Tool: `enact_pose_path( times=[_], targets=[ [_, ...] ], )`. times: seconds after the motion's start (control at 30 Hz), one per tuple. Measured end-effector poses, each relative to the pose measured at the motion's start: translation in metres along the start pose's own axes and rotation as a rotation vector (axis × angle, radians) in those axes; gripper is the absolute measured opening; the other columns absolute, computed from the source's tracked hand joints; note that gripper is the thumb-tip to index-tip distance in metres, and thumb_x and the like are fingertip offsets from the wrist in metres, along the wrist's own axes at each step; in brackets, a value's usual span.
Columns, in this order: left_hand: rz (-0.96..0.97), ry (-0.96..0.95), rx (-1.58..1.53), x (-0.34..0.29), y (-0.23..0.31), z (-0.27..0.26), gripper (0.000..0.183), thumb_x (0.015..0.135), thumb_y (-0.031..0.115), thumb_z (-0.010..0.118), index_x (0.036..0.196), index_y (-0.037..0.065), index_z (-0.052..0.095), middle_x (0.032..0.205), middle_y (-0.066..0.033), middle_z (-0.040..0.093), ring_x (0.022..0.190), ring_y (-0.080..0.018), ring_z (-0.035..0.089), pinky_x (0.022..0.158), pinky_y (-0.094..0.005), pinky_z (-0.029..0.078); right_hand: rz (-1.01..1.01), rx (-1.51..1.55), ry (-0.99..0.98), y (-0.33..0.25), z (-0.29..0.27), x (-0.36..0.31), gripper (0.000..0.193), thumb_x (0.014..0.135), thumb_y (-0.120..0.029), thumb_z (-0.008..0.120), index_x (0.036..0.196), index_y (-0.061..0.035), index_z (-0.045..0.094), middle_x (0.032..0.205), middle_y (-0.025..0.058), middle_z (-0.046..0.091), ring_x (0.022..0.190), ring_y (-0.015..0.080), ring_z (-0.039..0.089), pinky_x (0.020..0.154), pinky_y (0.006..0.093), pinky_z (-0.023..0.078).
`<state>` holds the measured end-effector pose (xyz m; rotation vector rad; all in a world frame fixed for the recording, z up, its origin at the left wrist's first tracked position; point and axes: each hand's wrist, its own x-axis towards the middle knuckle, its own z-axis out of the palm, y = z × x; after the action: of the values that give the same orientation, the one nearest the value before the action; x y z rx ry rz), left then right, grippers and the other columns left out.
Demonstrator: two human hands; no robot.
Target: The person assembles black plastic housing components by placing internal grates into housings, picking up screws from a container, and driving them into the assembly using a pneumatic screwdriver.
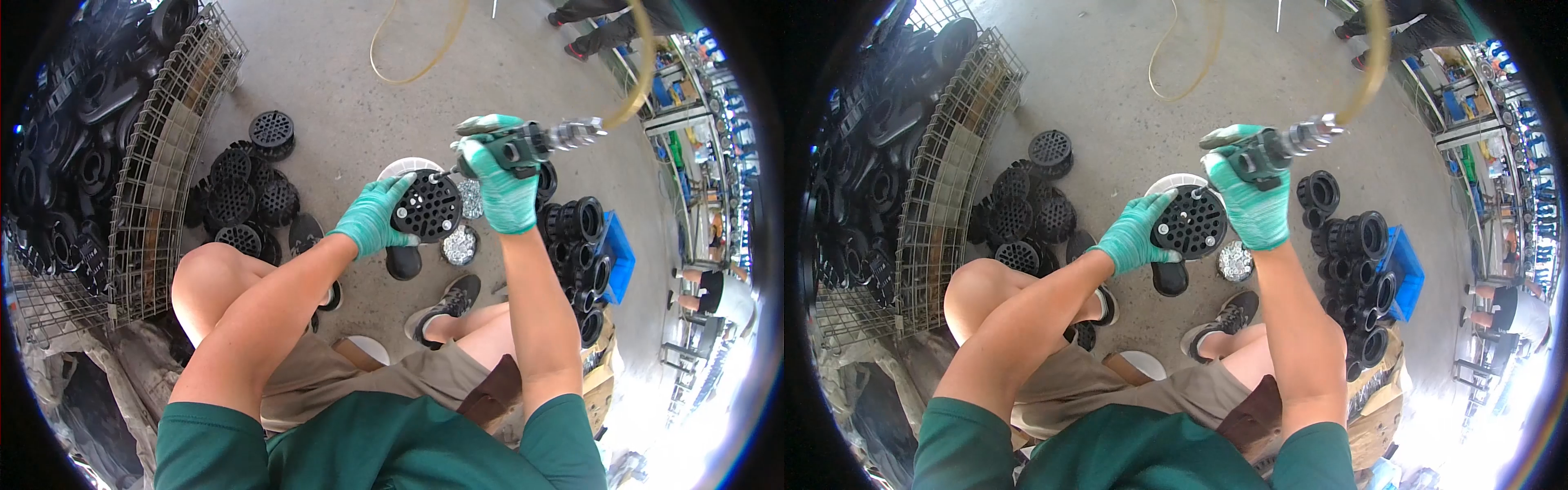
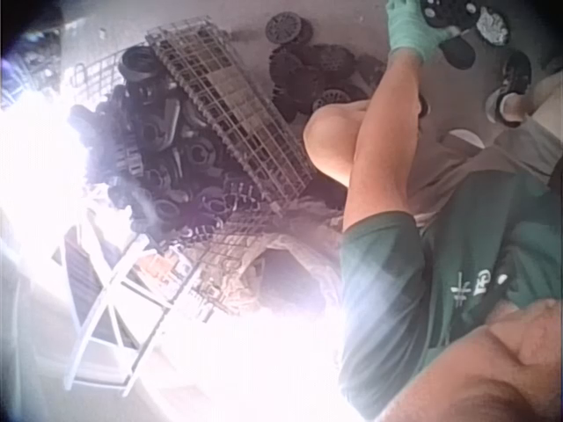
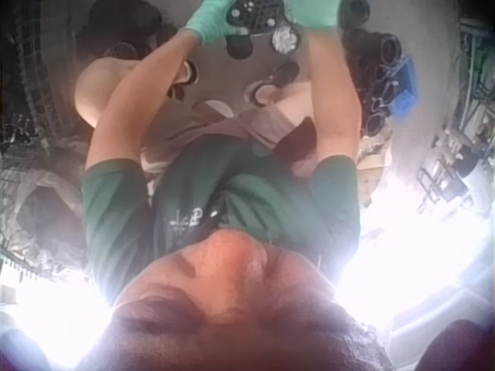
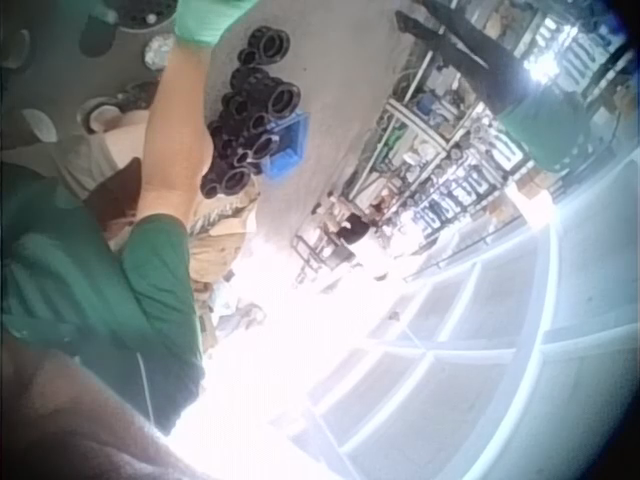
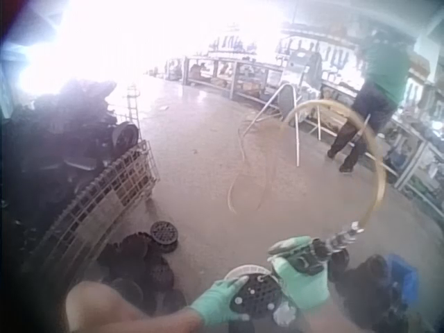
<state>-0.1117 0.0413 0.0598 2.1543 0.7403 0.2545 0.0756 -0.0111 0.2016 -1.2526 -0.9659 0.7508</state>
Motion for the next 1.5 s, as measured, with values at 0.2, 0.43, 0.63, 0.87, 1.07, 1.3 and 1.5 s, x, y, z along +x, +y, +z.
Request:
enact_pose_path(
  times=[0.2,0.43,0.63,0.87,1.07,1.3,1.5],
  targets=[
    [-0.052,-0.036,-0.005,-0.002,0.0,-0.004,0.121,0.059,0.037,0.096,0.157,0.013,0.031,0.148,-0.0223,0.045,0.135,-0.0428,0.042,0.116,-0.049,0.039,0.021,0.052,0.016,-0.02,-0.019,-0.042,0.029,0.083,0.007,0.069,0.109,-0.0033,0.063,0.103,0.0097,0.071,0.093,0.015,0.068,0.082,0.0316,0.058],
    [-0.031,-0.011,-0.006,0.0,-0.003,-0.001,0.121,0.058,0.036,0.097,0.157,0.014,0.032,0.146,-0.023,0.045,0.134,-0.0428,0.044,0.115,-0.0489,0.04,-0.018,0.077,-0.003,-0.002,-0.023,-0.066,0.033,0.083,0.011,0.067,0.111,-0.0037,0.06,0.106,0.0124,0.071,0.093,0.0182,0.069,0.085,0.0338,0.058],
    [-0.03,-0.02,-0.022,0.0,-0.002,-0.003,0.12,0.058,0.036,0.097,0.157,0.013,0.032,0.145,-0.024,0.046,0.132,-0.0443,0.045,0.114,-0.0494,0.04,0.02,0.045,-0.023,0.008,-0.02,-0.072,0.032,0.084,0.012,0.065,0.11,-0.0047,0.059,0.107,0.0119,0.07,0.097,0.0174,0.068,0.088,0.0335,0.057],
    [0.004,-0.007,-0.003,-0.001,-0.003,-0.002,0.12,0.058,0.039,0.096,0.156,0.009,0.034,0.148,-0.0227,0.045,0.134,-0.0436,0.043,0.115,-0.0491,0.039,-0.088,-0.004,-0.138,0.017,-0.021,-0.07,0.031,0.083,0.014,0.064,0.106,-0.0058,0.058,0.102,0.0085,0.068,0.096,0.0167,0.067,0.086,0.0323,0.056],
    [-0.01,-0.035,0.019,0.0,-0.001,-0.005,0.12,0.059,0.041,0.095,0.156,0.008,0.034,0.15,-0.0207,0.045,0.134,-0.0432,0.043,0.115,-0.0492,0.039,-0.037,0.022,-0.151,0.018,-0.025,-0.071,0.029,0.083,0.014,0.064,0.104,-0.0056,0.058,0.098,0.0081,0.067,0.09,0.0146,0.066,0.08,0.03,0.056],
    [-0.018,-0.035,0.019,0.001,-0.001,-0.003,0.12,0.059,0.04,0.095,0.157,0.012,0.032,0.15,-0.0186,0.046,0.135,-0.0428,0.043,0.116,-0.049,0.038,-0.029,0.013,-0.132,0.019,-0.026,-0.069,0.029,0.082,0.013,0.064,0.104,-0.0054,0.058,0.098,0.0083,0.069,0.091,0.0148,0.067,0.079,0.0299,0.057],
    [-0.012,-0.029,0.025,0.0,-0.003,-0.002,0.121,0.059,0.04,0.095,0.158,0.013,0.031,0.151,-0.0184,0.045,0.135,-0.0426,0.043,0.116,-0.049,0.038,-0.04,0.029,-0.123,0.018,-0.025,-0.068,0.03,0.082,0.014,0.064,0.104,-0.0057,0.058,0.097,0.0087,0.069,0.092,0.0164,0.067,0.081,0.0317,0.057]
  ],
)
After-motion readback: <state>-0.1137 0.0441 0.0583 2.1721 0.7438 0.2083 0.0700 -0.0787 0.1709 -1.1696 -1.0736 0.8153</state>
